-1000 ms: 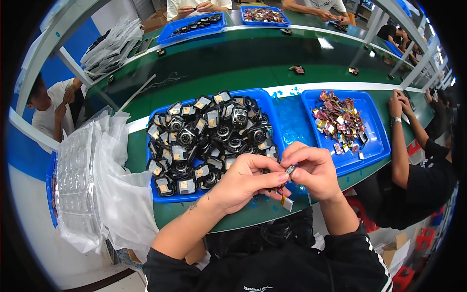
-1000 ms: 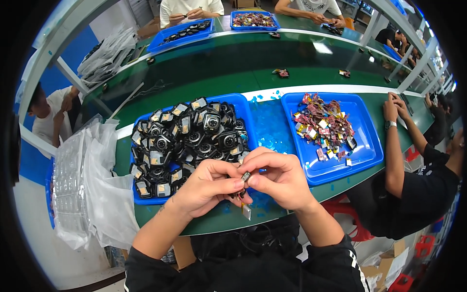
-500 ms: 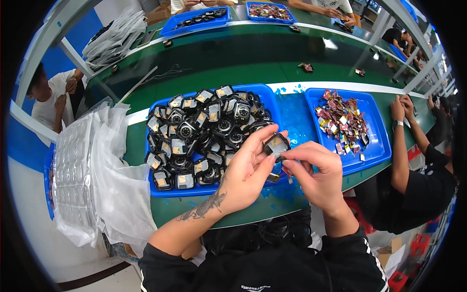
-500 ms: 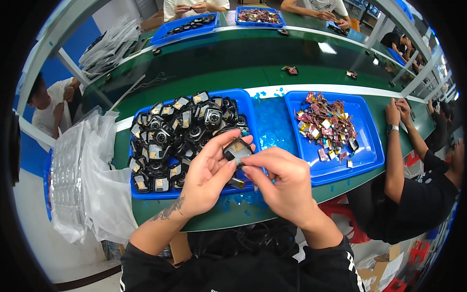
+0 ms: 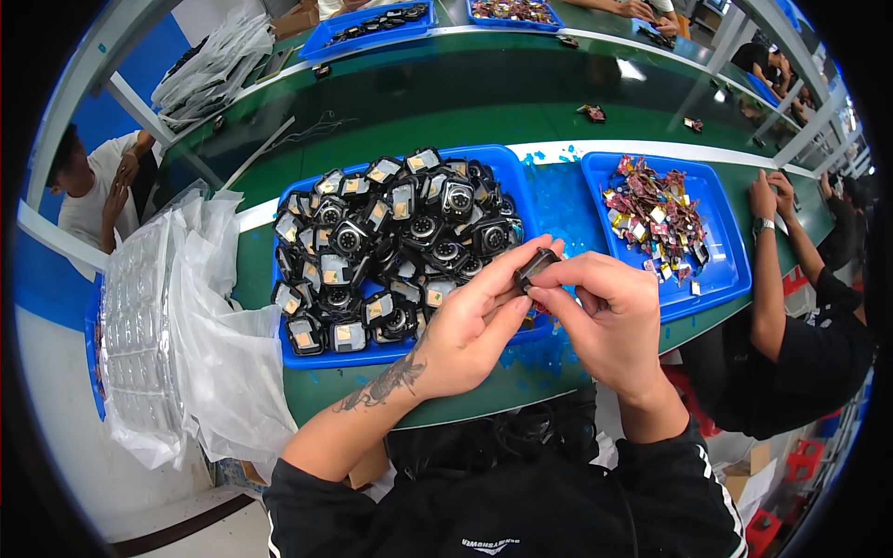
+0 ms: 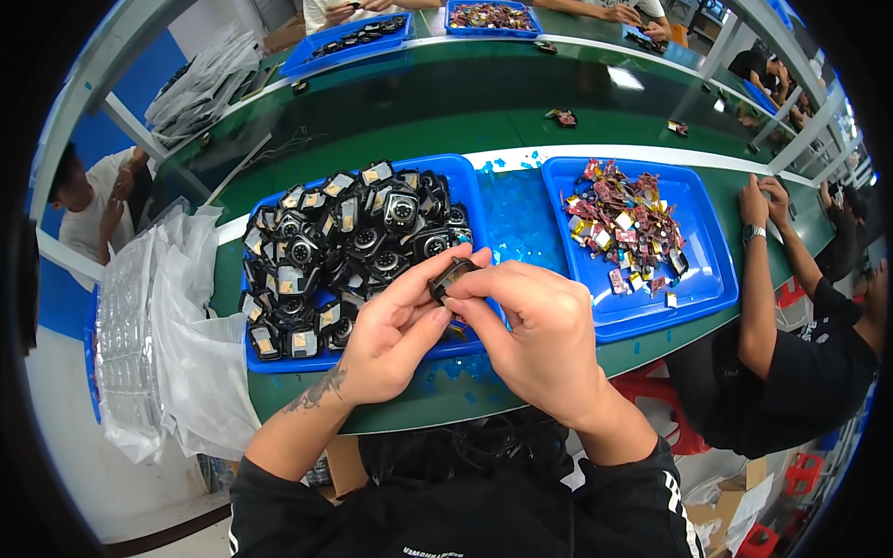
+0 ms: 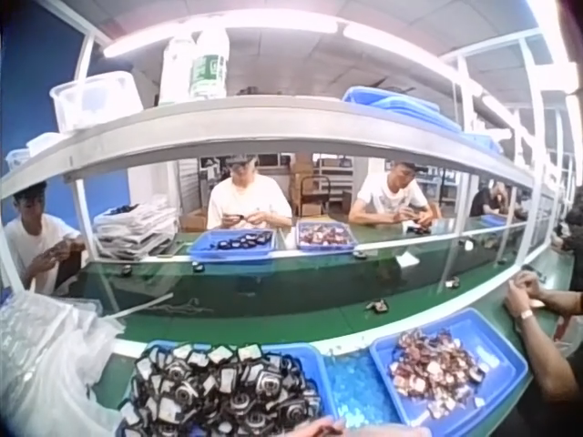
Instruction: Assembling small electronic components for smartwatches on a factory production line.
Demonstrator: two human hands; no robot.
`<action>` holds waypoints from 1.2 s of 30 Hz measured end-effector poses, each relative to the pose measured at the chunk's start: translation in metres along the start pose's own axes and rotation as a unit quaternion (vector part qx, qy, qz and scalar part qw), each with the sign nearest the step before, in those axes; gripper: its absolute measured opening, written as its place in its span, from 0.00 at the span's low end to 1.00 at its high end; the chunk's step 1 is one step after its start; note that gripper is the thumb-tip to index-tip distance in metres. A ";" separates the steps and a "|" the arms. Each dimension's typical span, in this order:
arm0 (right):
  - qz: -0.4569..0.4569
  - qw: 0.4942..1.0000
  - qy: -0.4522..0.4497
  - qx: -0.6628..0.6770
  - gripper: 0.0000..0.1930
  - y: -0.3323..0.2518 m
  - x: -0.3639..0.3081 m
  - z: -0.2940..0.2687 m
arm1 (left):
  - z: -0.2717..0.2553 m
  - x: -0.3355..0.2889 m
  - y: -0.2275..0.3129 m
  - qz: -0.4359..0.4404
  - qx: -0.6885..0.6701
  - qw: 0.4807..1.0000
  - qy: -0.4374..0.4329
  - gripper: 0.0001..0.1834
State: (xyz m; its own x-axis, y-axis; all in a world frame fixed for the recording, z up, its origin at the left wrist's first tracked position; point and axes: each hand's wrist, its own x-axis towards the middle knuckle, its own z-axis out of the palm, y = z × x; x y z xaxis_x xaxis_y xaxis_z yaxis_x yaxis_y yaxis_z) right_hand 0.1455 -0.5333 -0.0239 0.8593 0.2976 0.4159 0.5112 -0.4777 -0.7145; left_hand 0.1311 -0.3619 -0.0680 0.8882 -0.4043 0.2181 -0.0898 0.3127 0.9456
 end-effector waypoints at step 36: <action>0.133 0.888 -0.069 0.435 0.06 0.033 -0.019 -0.001 | -0.009 0.002 0.007 0.252 0.496 0.830 0.045 0.15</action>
State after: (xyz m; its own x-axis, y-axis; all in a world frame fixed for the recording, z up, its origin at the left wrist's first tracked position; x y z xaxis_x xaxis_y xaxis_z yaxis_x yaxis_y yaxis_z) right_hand 0.1460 -0.5557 -0.0551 0.9069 0.3981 0.1379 0.0345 0.2560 -0.9661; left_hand 0.1367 -0.3532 -0.0634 0.6519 -0.3565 0.6693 -0.7464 -0.4573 0.4834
